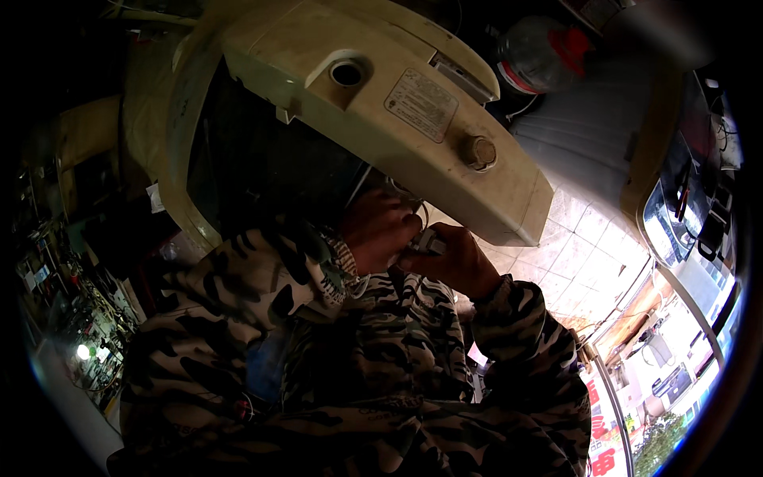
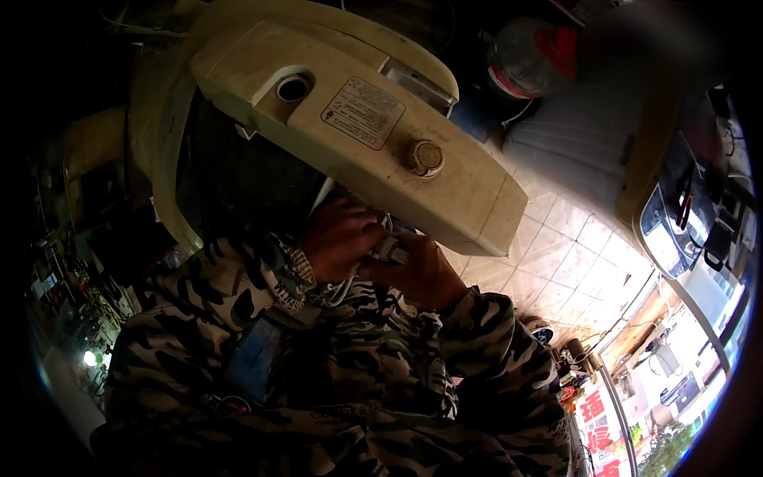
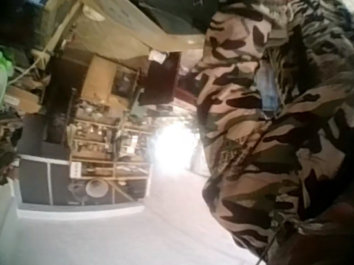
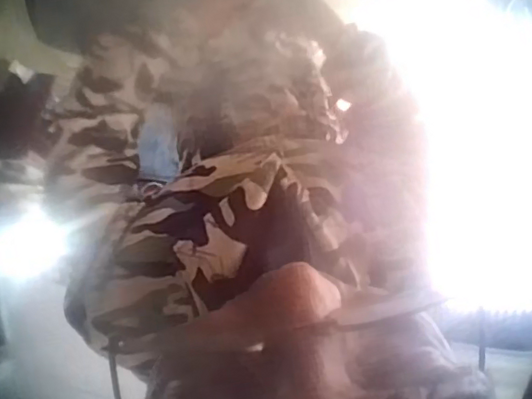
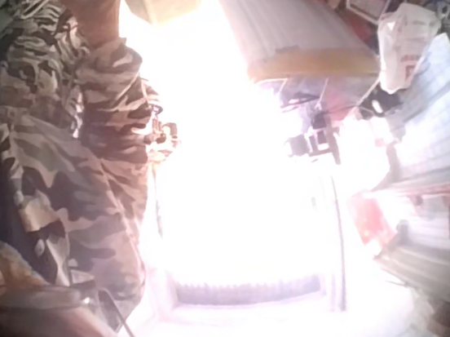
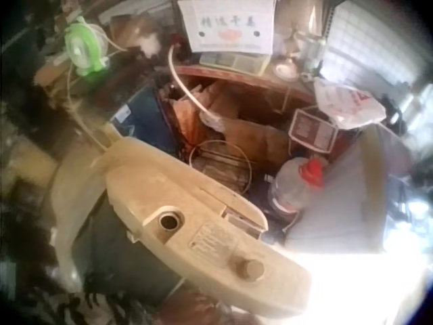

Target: The person disassembles a beige CRT television, using a screwdriver to remove screws and extract a small white cylindrical component. They then move outdoors to a washing machine, where they use a multimeter to test the component and the machine's internal wiring.

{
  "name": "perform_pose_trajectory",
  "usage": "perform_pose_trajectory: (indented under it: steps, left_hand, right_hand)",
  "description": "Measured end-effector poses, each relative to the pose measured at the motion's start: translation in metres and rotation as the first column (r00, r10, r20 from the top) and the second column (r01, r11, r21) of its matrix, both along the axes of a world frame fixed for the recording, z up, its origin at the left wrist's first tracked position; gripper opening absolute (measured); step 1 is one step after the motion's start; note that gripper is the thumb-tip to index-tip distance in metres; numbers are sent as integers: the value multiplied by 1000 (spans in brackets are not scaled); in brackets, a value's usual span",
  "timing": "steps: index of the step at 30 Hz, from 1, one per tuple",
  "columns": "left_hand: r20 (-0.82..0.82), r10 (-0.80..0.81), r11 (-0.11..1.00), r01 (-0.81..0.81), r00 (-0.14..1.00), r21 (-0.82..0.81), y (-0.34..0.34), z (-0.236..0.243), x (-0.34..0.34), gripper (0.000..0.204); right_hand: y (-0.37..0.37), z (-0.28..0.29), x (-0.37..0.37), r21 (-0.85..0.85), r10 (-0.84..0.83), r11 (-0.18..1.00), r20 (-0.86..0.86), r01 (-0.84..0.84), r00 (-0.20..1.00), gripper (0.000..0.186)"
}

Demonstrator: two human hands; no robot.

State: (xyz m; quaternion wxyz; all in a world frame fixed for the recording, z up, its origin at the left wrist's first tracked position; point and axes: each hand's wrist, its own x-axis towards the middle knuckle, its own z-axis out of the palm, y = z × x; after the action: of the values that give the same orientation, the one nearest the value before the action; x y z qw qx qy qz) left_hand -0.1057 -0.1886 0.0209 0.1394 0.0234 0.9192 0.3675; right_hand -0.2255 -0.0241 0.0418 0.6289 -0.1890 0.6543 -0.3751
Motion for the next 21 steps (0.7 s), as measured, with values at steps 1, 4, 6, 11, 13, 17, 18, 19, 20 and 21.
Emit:
perform_pose_trajectory:
  steps: [1, 4, 6, 11, 13, 17, 18, 19, 20, 21]
  left_hand:
    - [-2, -11, 999, 10, 1000, -31, 2, -1, 1, 33]
    - [25, -47, 994, 49, 999, -100, 5, -4, 3, 27]
    - [93, -80, 990, 90, 992, -110, 6, -3, 5, 19]
    - [14, -72, 986, 74, 997, -150, 10, -7, 4, 7]
    - [1, -70, 990, 69, 998, -120, 8, -6, 2, 5]
    - [-14, -107, 994, 107, 994, -21, 3, -14, -5, 3]
    - [5, -135, 991, 135, 991, -8, 1, -10, -13, 6]
    - [9, -110, 993, 110, 994, -36, 3, -6, -6, 7]
    - [12, -86, 994, 87, 996, -61, 5, -2, 1, 7]
    - [17, -63, 994, 64, 998, -86, 7, 2, 8, 8]
  right_hand:
    - [4, -4, 3, -8, 3, 1000, -29, -3, 1000, 56]
    - [5, -5, 9, -33, 16, 999, -26, -17, 1000, 55]
    - [4, 0, 13, -49, 37, 998, -57, -40, 998, 55]
    - [15, 2, 24, -34, 132, 987, -356, -154, 925, 63]
    - [17, 5, 28, -48, 192, 965, -547, -259, 815, 55]
    - [24, -3, 39, -91, 48, 903, -950, -420, 308, 44]
    - [27, 0, 39, -84, 38, 910, -958, -407, 285, 42]
    - [28, 1, 41, -99, 17, 889, -969, -447, 248, 40]
    - [29, 2, 42, -111, -7, 867, -977, -485, 212, 38]
    - [28, 0, 41, -169, -29, 856, -959, -489, 280, 37]
